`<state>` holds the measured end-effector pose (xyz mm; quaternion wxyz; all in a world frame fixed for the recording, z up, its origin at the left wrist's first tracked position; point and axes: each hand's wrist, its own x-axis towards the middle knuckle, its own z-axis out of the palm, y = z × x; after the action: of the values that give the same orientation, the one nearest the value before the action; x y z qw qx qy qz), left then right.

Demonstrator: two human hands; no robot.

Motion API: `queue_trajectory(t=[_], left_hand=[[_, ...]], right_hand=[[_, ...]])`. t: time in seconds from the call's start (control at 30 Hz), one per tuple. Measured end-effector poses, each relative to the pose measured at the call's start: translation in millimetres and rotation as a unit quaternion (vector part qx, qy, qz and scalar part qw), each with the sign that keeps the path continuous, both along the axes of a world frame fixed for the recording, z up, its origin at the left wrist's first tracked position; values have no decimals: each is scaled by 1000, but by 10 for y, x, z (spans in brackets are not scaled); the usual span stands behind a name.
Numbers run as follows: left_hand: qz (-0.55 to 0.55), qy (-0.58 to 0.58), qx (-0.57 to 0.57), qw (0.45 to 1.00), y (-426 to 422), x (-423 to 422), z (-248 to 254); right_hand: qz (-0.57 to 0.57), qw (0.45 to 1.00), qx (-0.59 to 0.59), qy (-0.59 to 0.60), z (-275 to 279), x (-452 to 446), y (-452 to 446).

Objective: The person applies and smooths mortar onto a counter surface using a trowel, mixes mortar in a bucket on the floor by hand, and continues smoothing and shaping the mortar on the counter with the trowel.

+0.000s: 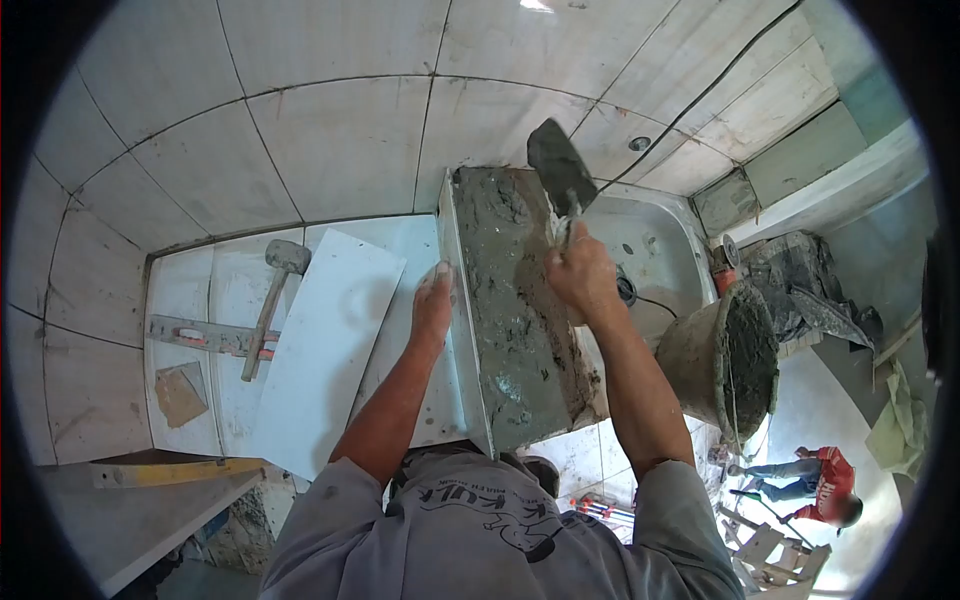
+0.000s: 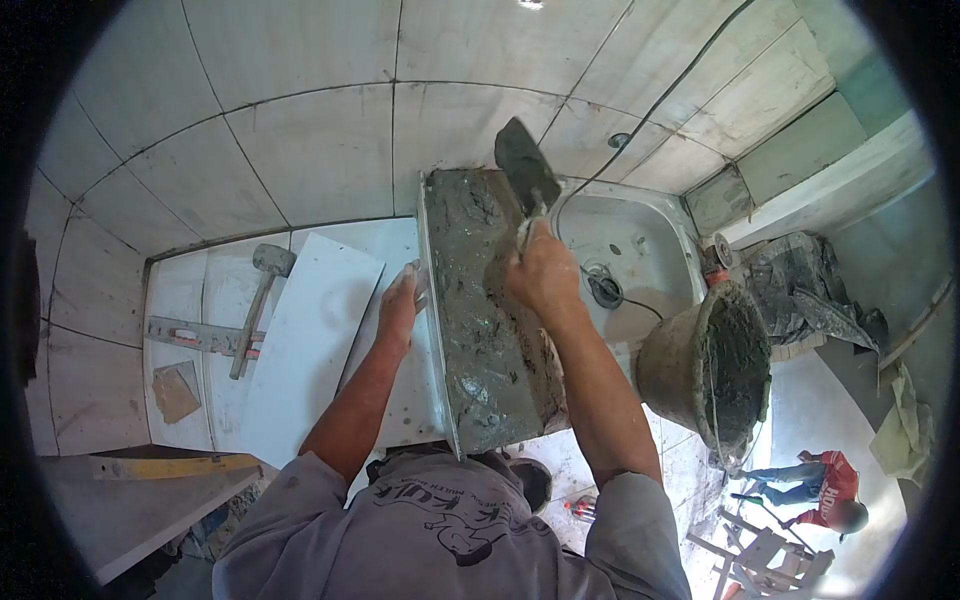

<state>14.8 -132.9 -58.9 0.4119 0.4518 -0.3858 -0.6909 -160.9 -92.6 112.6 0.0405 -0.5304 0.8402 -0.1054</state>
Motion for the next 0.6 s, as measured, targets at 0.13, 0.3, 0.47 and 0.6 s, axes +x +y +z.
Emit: queue_trajectory(t=[0.13,0.3,0.47,0.6], left_hand=[[3,30,11,999,-33,-25,69],[-39,28,15,999,-116,32,8],[-82,43,32,995,-270,33,84],[-58,64,-10,996,-428,-29,130]], right_hand=[[28,992,-34,-116,-11,-304,82],[-45,953,2,-301,-126,-340,128],[-84,884,33,-458,-136,-376,-243],[-52,895,99,-433,-162,-311,-538]])
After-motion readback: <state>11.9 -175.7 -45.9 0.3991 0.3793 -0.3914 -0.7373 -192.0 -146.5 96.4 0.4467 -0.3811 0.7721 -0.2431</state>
